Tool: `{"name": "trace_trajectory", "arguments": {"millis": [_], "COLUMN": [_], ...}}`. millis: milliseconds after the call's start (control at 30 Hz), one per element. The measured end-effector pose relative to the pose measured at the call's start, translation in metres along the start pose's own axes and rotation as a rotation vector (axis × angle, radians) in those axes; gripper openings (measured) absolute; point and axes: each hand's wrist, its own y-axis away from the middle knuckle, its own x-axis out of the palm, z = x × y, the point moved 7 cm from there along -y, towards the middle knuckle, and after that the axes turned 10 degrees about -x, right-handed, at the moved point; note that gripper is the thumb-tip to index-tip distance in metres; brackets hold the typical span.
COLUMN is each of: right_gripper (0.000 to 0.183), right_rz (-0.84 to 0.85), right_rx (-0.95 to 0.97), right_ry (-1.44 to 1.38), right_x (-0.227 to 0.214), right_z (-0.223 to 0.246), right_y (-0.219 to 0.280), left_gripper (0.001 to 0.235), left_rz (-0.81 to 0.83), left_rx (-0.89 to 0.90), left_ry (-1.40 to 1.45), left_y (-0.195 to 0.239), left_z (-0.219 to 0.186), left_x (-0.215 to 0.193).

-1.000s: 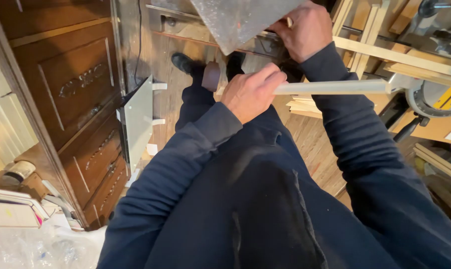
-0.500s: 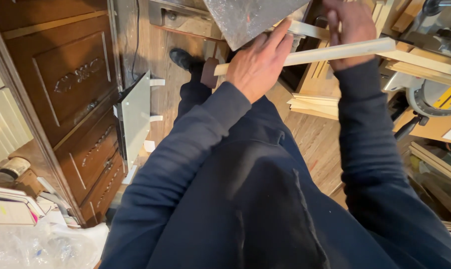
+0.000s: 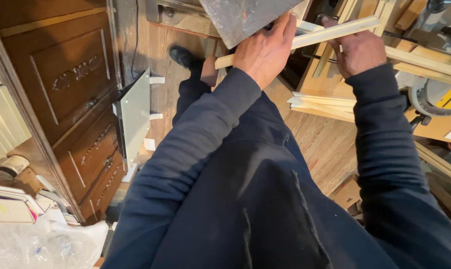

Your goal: The recorder is using a frame joining machine (underpinner) to join wooden mouldings together for a picture frame.

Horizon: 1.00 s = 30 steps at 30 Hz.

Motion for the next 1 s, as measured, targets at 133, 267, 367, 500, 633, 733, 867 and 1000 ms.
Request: {"name": "trace_trajectory", "arguments": {"millis": [133, 267, 367, 500, 633, 733, 867, 1000], "right_gripper": [0.017, 0.015, 0.02, 0.02, 0.024, 0.022, 0.022, 0.022], "right_rz": [0.033, 0.082, 0.127, 0.178, 0.211, 0.231, 0.256, 0.25], "right_rx": [-0.009, 0.022, 0.064, 0.118, 0.15, 0.17, 0.16, 0.115], "right_ry": [0.017, -0.011, -0.081, -0.168, -0.199, -0.2, -0.142, -0.074], "right_x": [0.024, 0.036, 0.033, 0.036, 0.037, 0.041, 0.05, 0.046], "right_z": [-0.031, -0.049, -0.051, -0.052, -0.052, -0.054, -0.06, -0.053], "right_y": [0.023, 0.033, 0.024, 0.018, 0.013, 0.012, 0.013, 0.008], "left_gripper": [0.041, 0.044, 0.043, 0.038, 0.04, 0.041, 0.037, 0.035], "left_rz": [-0.077, -0.044, 0.07, 0.107, 0.052, -0.033, -0.031, 0.024], "left_rx": [-0.009, -0.023, -0.049, -0.027, 0.093, 0.258, 0.398, 0.353], "left_ry": [0.011, 0.021, 0.039, -0.084, -0.294, -0.579, -0.893, -0.862], "left_y": [0.005, 0.0, -0.003, -0.004, -0.003, 0.008, 0.013, 0.012], "left_z": [0.003, 0.002, 0.003, 0.001, -0.003, -0.007, -0.007, -0.003], "left_x": [0.012, 0.003, 0.013, 0.008, 0.006, 0.034, 0.056, 0.057]}}
